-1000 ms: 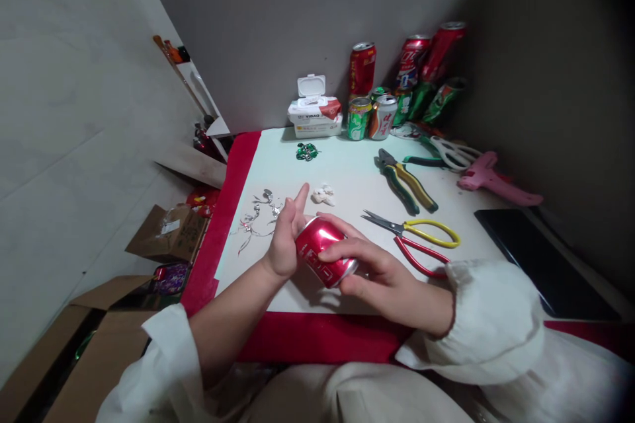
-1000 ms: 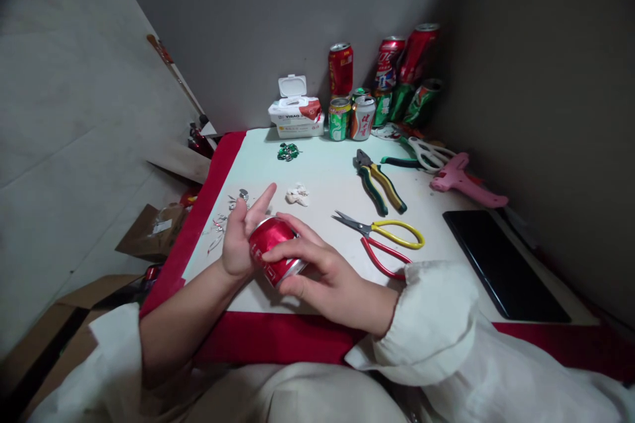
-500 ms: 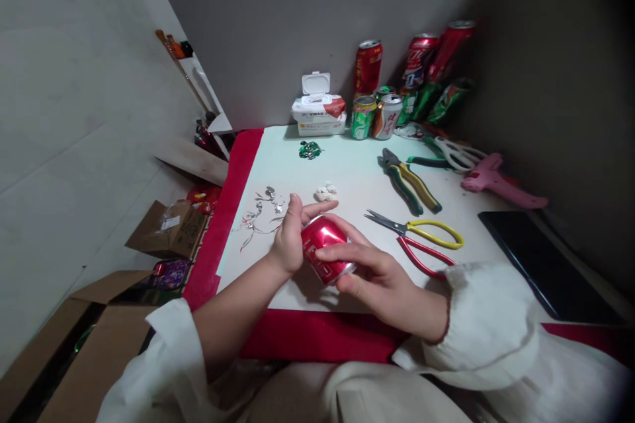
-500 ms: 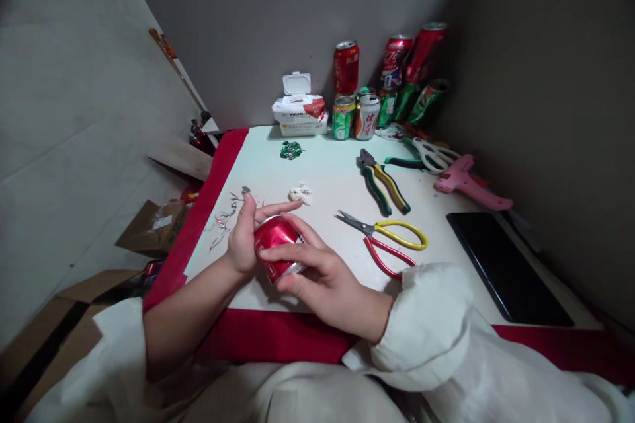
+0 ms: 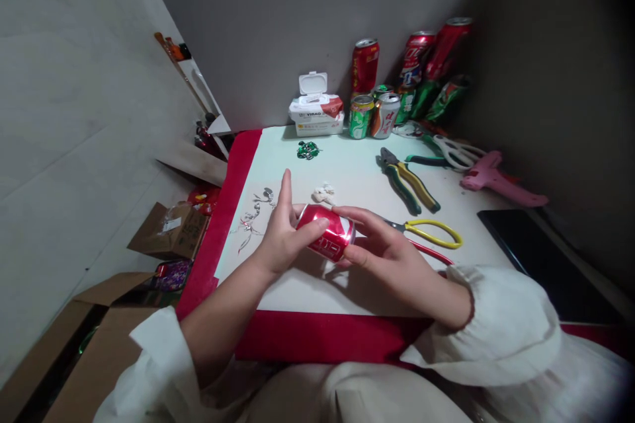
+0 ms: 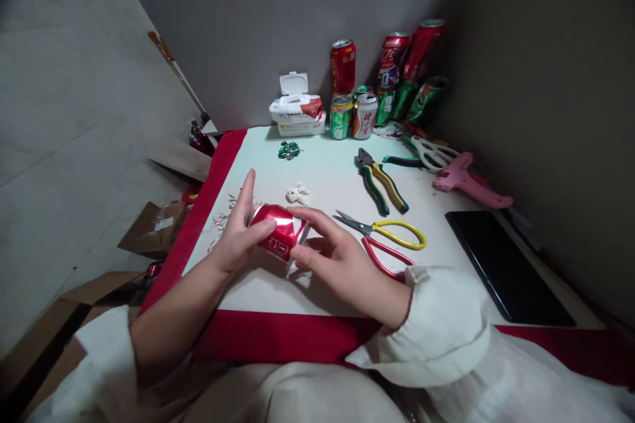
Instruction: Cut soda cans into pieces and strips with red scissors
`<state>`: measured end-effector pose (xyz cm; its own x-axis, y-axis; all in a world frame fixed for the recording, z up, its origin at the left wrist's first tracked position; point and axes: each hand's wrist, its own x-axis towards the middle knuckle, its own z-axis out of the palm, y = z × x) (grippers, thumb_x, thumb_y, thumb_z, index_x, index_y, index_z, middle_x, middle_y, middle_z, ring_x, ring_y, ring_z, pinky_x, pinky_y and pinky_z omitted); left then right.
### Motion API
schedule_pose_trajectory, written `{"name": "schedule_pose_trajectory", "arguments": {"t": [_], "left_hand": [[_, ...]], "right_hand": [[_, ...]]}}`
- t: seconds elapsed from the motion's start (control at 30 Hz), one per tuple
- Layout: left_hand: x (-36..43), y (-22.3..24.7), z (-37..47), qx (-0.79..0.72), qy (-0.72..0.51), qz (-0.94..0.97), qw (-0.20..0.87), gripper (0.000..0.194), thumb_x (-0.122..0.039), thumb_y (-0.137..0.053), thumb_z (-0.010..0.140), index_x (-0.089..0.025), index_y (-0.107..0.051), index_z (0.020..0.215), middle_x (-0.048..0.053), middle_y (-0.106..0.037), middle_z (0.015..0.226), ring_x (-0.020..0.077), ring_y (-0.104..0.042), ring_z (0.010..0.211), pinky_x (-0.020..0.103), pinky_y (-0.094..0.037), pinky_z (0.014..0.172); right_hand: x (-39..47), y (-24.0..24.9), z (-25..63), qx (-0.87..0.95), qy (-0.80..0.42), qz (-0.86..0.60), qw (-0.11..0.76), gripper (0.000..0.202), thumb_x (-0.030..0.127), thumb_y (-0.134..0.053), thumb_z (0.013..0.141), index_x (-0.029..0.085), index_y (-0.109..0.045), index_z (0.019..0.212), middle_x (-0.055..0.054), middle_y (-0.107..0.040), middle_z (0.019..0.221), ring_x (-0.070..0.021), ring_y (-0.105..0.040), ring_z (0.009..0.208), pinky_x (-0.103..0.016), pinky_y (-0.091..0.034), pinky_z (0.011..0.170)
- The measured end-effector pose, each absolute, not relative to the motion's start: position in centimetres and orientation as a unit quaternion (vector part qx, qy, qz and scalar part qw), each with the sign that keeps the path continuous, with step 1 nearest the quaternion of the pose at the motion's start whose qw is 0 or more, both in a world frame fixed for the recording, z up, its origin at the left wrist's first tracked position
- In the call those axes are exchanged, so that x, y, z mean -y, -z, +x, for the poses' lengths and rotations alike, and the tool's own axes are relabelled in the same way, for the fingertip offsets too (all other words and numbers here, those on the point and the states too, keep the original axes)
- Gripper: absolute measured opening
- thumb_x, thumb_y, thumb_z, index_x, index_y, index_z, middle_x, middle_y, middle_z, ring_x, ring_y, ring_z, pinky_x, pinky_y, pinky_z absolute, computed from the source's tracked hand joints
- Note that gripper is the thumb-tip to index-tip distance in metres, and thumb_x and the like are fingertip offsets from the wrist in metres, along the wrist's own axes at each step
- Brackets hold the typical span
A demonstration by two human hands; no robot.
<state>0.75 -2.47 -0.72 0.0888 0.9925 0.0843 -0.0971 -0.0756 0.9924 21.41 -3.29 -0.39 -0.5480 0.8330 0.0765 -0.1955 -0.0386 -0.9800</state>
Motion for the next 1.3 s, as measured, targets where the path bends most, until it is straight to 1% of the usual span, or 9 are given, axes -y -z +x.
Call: {"name": "schedule_pose_trajectory", "arguments": {"t": [0.17, 0.27, 0.33, 0.4, 0.57, 0.73, 0.93, 1.13, 1.3], "left_hand": [[2.6, 0.4, 1.2, -0.514, -0.497, 0.512, 0.477, 0.125, -0.044, -0.082, 0.074, -0.023, 0.002, 0.164, 0.005, -0.073, 0.090, 0.0189, -0.070, 0.072, 0.028, -0.055, 0.061], [2.5, 0.1, 1.2, -0.544, -0.469, 0.540, 0.439, 0.106, -0.046, -0.083, 0.070, -0.015, -0.034, 0.159, 0.015, -0.075, 0.110, 0.0265, -0.073, 0.093, 0.037, -0.060, 0.079], [2.4, 0.0, 1.3, -0.555, -0.457, 0.562, 0.409, 0.081, -0.046, -0.082, 0.070, -0.012, -0.060, 0.140, 0.017, -0.072, 0.123, 0.0303, -0.070, 0.108, 0.041, -0.057, 0.093], [2.5, -0.1, 1.4, -0.562, -0.451, 0.573, 0.389, 0.064, -0.043, -0.081, 0.071, -0.013, -0.071, 0.126, 0.015, -0.073, 0.124, 0.0302, -0.069, 0.111, 0.043, -0.055, 0.098], [2.7, -0.3, 1.6, -0.555, -0.454, 0.593, 0.366, 0.040, -0.039, -0.078, 0.069, -0.017, -0.075, 0.103, 0.009, -0.077, 0.098, 0.0234, -0.071, 0.088, 0.038, -0.058, 0.081], [2.8, -0.5, 1.8, -0.555, -0.446, 0.610, 0.348, 0.027, -0.037, -0.075, 0.070, -0.018, -0.072, 0.089, 0.005, -0.074, 0.084, 0.0187, -0.067, 0.074, 0.033, -0.054, 0.070], [2.8, -0.3, 1.8, -0.546, -0.454, 0.628, 0.319, 0.025, -0.039, -0.074, 0.073, -0.019, -0.070, 0.088, 0.004, -0.074, 0.082, 0.0187, -0.066, 0.074, 0.032, -0.052, 0.070], [2.9, 0.3, 1.5, -0.524, -0.472, 0.653, 0.277, 0.027, -0.044, -0.061, 0.089, -0.019, -0.071, 0.090, 0.005, -0.075, 0.084, 0.0194, -0.067, 0.076, 0.033, -0.051, 0.073], [3.1, 0.2, 1.5, -0.520, -0.466, 0.669, 0.257, 0.026, -0.043, -0.060, 0.092, -0.019, -0.070, 0.091, 0.003, -0.074, 0.081, 0.0182, -0.066, 0.073, 0.031, -0.051, 0.071]], "right_hand": [[2.6, -0.3, 21.8, 0.566, -0.675, -0.305, 0.362, 0.044, 0.023, -0.067, 0.088, 0.028, -0.064, 0.132, -0.007, -0.060, 0.145, -0.0228, -0.070, 0.109, -0.037, -0.064, 0.086], [2.4, -0.4, 21.7, 0.563, -0.669, -0.313, 0.371, 0.047, 0.014, -0.066, 0.082, 0.027, -0.065, 0.127, -0.006, -0.067, 0.136, -0.0202, -0.072, 0.104, -0.034, -0.062, 0.085], [2.4, -0.3, 21.5, 0.564, -0.665, -0.312, 0.377, 0.048, 0.010, -0.066, 0.078, 0.026, -0.065, 0.123, -0.005, -0.069, 0.130, -0.0188, -0.072, 0.102, -0.032, -0.060, 0.085], [2.5, -0.2, 21.5, 0.559, -0.671, -0.306, 0.378, 0.048, 0.009, -0.065, 0.076, 0.025, -0.064, 0.121, -0.005, -0.070, 0.127, -0.0184, -0.071, 0.103, -0.031, -0.059, 0.086], [2.6, 0.1, 21.5, 0.536, -0.697, -0.297, 0.371, 0.046, 0.011, -0.066, 0.077, 0.025, -0.061, 0.121, -0.005, -0.069, 0.125, -0.0164, -0.072, 0.093, -0.032, -0.058, 0.082], [2.8, 0.4, 21.3, 0.534, -0.702, -0.298, 0.364, 0.042, 0.014, -0.068, 0.081, 0.026, -0.060, 0.120, 0.000, -0.070, 0.104, -0.0111, -0.068, 0.082, -0.025, -0.055, 0.075], [3.0, 0.7, 20.7, 0.526, -0.691, -0.296, 0.398, 0.041, 0.016, -0.071, 0.077, 0.024, -0.059, 0.115, -0.003, -0.069, 0.115, -0.0122, -0.067, 0.088, -0.026, -0.054, 0.077], [3.5, 0.7, 20.1, 0.532, -0.667, -0.306, 0.422, 0.040, 0.013, -0.067, 0.073, 0.025, -0.057, 0.109, -0.002, -0.071, 0.107, -0.0122, -0.065, 0.081, -0.026, -0.054, 0.073], [3.8, 1.2, 19.8, 0.536, -0.654, -0.315, 0.430, 0.041, 0.012, -0.068, 0.072, 0.025, -0.057, 0.109, -0.003, -0.071, 0.105, -0.0151, -0.066, 0.086, -0.029, -0.053, 0.075]]}}
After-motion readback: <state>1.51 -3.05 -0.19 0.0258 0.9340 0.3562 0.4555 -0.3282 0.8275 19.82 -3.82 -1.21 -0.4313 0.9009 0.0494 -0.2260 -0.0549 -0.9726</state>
